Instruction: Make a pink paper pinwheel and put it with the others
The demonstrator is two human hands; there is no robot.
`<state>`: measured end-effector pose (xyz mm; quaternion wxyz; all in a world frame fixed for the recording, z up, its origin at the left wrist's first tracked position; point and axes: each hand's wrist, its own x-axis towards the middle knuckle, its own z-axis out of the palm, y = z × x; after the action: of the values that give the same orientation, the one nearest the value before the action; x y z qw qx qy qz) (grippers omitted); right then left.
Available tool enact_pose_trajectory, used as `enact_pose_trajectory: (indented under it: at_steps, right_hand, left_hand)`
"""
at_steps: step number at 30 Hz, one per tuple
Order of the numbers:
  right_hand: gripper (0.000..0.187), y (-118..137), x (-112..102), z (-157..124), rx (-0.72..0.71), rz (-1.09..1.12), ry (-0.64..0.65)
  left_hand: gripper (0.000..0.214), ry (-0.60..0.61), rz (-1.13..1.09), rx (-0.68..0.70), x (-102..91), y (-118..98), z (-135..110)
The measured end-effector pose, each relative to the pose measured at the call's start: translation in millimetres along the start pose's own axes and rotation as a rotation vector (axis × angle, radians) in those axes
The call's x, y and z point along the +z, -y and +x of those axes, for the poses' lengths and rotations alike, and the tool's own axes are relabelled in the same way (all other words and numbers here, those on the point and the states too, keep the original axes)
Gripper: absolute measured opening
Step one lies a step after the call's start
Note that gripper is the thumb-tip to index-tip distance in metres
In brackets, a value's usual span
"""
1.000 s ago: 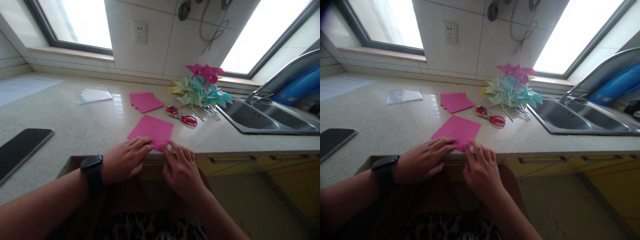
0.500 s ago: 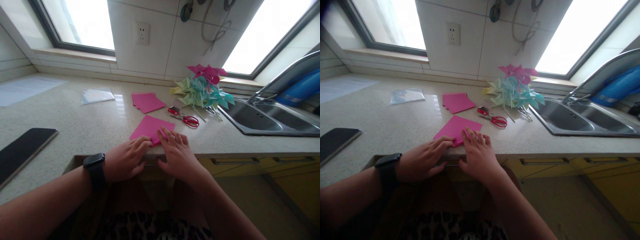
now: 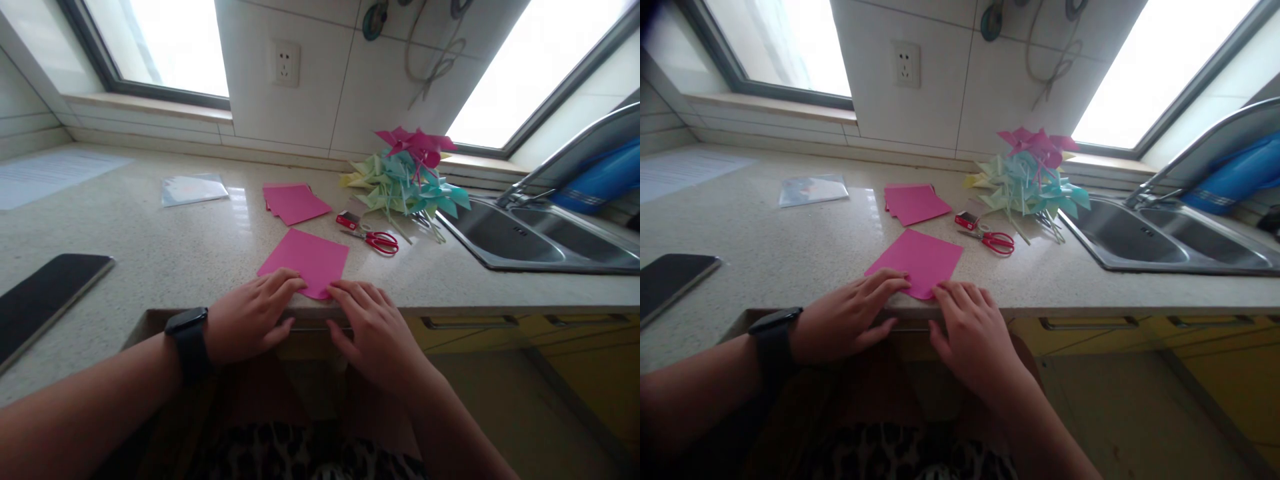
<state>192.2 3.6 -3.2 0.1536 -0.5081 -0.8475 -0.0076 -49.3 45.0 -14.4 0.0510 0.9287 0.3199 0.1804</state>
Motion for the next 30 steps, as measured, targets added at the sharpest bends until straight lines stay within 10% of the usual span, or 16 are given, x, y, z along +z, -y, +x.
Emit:
enact_pose_trajectory:
  at_steps: [30]
  right_hand:
    - [0.030, -1.4, 18.5, -17.3, -0.034, 0.107, -0.277]
  left_hand:
    - [0.067, 0.107, 0.087, 0.083, -2.5, -1.1, 0.4]
